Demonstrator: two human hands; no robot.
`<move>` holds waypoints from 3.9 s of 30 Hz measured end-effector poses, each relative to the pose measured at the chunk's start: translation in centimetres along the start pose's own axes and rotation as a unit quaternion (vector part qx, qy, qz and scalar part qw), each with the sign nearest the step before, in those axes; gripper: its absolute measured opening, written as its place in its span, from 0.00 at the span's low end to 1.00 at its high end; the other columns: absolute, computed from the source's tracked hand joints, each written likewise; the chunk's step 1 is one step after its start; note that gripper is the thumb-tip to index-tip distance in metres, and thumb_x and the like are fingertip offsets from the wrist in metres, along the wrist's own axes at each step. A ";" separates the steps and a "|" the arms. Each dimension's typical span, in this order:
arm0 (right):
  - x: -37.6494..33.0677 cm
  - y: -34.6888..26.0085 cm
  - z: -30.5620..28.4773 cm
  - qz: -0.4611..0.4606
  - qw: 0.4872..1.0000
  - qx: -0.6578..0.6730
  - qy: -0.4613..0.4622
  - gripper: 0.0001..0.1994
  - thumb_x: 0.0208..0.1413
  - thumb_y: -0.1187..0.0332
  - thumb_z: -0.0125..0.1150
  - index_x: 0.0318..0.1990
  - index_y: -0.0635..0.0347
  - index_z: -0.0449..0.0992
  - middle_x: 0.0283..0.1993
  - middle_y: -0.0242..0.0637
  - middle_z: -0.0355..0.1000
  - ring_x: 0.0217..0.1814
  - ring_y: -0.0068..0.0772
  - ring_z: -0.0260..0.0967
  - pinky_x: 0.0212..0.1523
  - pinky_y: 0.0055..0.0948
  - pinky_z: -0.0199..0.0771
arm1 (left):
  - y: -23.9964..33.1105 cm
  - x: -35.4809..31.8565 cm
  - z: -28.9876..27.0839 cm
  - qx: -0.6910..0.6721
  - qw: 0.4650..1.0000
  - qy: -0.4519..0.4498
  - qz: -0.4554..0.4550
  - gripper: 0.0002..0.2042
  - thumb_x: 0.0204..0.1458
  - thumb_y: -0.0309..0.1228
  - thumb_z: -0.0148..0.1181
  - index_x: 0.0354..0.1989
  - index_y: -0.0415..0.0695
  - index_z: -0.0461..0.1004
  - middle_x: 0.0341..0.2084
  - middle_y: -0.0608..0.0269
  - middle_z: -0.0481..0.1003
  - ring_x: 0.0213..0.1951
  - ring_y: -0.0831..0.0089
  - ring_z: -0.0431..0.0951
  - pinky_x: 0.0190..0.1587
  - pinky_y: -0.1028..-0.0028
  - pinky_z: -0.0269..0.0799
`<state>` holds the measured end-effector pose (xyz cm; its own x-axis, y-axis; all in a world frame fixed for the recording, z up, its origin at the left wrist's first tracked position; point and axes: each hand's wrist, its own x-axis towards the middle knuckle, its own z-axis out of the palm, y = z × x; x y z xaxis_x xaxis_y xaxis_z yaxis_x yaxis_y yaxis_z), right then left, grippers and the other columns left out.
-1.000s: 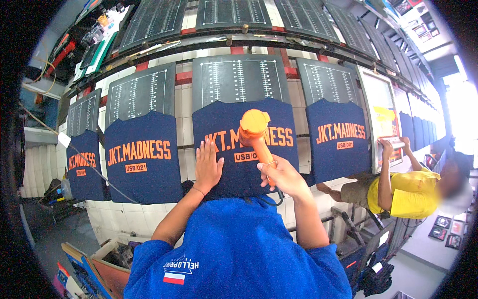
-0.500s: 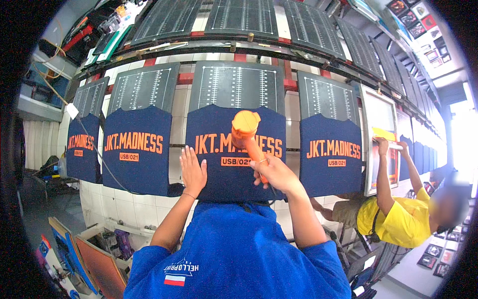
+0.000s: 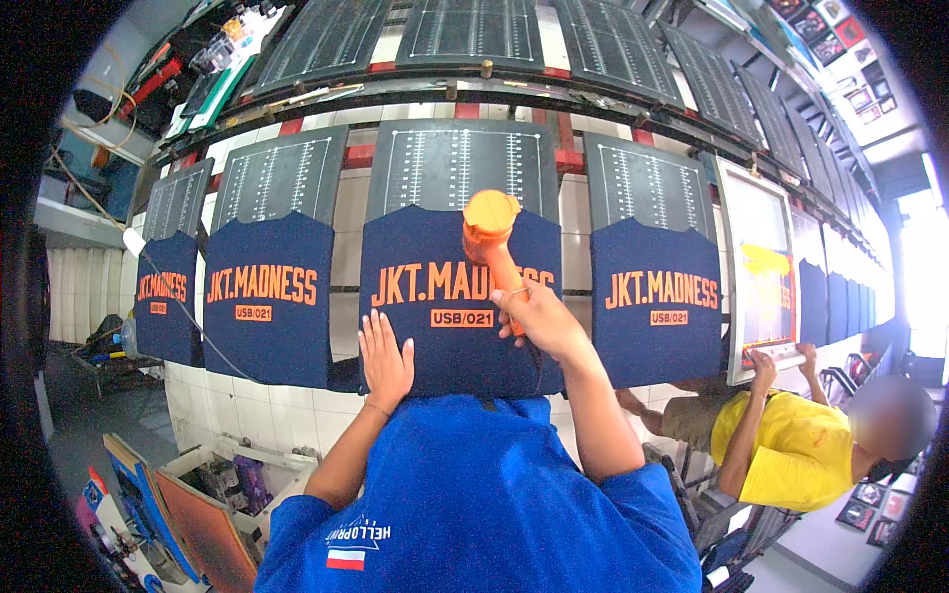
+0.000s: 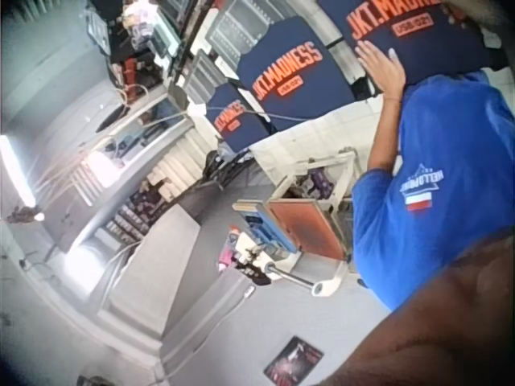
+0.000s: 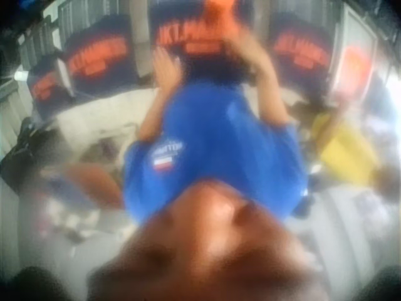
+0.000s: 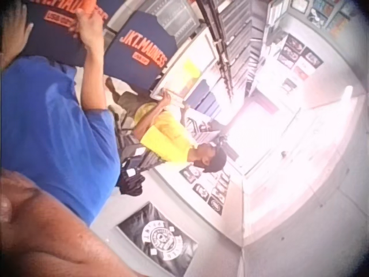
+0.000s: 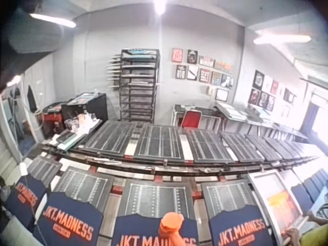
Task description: The person uses a heat gun to dry the ink on several t-shirts mounted on a screen-printing carousel while another person operates the printing screens.
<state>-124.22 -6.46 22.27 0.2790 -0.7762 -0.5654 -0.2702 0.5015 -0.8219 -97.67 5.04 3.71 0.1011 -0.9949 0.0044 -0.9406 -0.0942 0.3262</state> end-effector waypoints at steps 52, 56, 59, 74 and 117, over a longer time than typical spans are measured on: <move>-3.1 2.6 0.3 -0.007 0.985 0.072 0.154 0.17 0.64 0.56 0.58 0.46 0.63 0.70 0.28 0.30 0.70 0.26 0.23 0.75 0.20 0.21 0.71 | -0.3 8.5 0.2 -0.018 0.987 -0.002 0.161 0.33 0.63 0.41 0.48 0.70 0.30 0.52 0.71 0.40 0.50 0.74 0.46 0.45 0.74 0.53 0.36; -3.2 3.0 0.4 -0.008 0.986 0.095 0.134 0.17 0.63 0.56 0.59 0.45 0.63 0.70 0.28 0.30 0.70 0.26 0.24 0.76 0.19 0.21 0.71 | 0.4 9.8 0.4 -0.021 0.985 -0.024 0.169 0.32 0.63 0.40 0.47 0.69 0.30 0.53 0.71 0.41 0.51 0.74 0.47 0.45 0.74 0.53 0.37; -4.5 3.0 1.0 0.013 0.988 0.084 0.126 0.17 0.63 0.56 0.59 0.45 0.64 0.70 0.28 0.31 0.70 0.26 0.24 0.76 0.19 0.21 0.71 | 0.5 8.2 0.2 -0.043 0.981 -0.038 0.184 0.31 0.63 0.40 0.47 0.69 0.30 0.54 0.71 0.41 0.51 0.74 0.48 0.45 0.74 0.53 0.38; -8.0 5.1 0.5 0.027 0.980 0.100 0.170 0.18 0.63 0.56 0.59 0.45 0.65 0.70 0.28 0.32 0.70 0.25 0.24 0.75 0.20 0.20 0.71 | -0.3 8.8 -0.2 -0.010 0.979 -0.033 0.203 0.31 0.63 0.42 0.49 0.70 0.35 0.55 0.71 0.44 0.52 0.74 0.48 0.46 0.74 0.52 0.40; -4.6 4.7 -2.9 -0.013 0.974 0.095 0.203 0.17 0.64 0.56 0.57 0.44 0.64 0.71 0.29 0.32 0.71 0.27 0.25 0.76 0.21 0.21 0.71 | -1.0 7.3 -0.5 -0.037 0.974 -0.056 0.214 0.34 0.63 0.41 0.48 0.71 0.31 0.50 0.72 0.41 0.50 0.74 0.48 0.45 0.74 0.54 0.36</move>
<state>-129.48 -1.64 21.16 -0.1149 -0.8573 -0.5019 -0.0809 0.5116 -0.8554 -95.79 -2.08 3.89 -0.3362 -0.9403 0.0528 -0.8623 0.3299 0.3841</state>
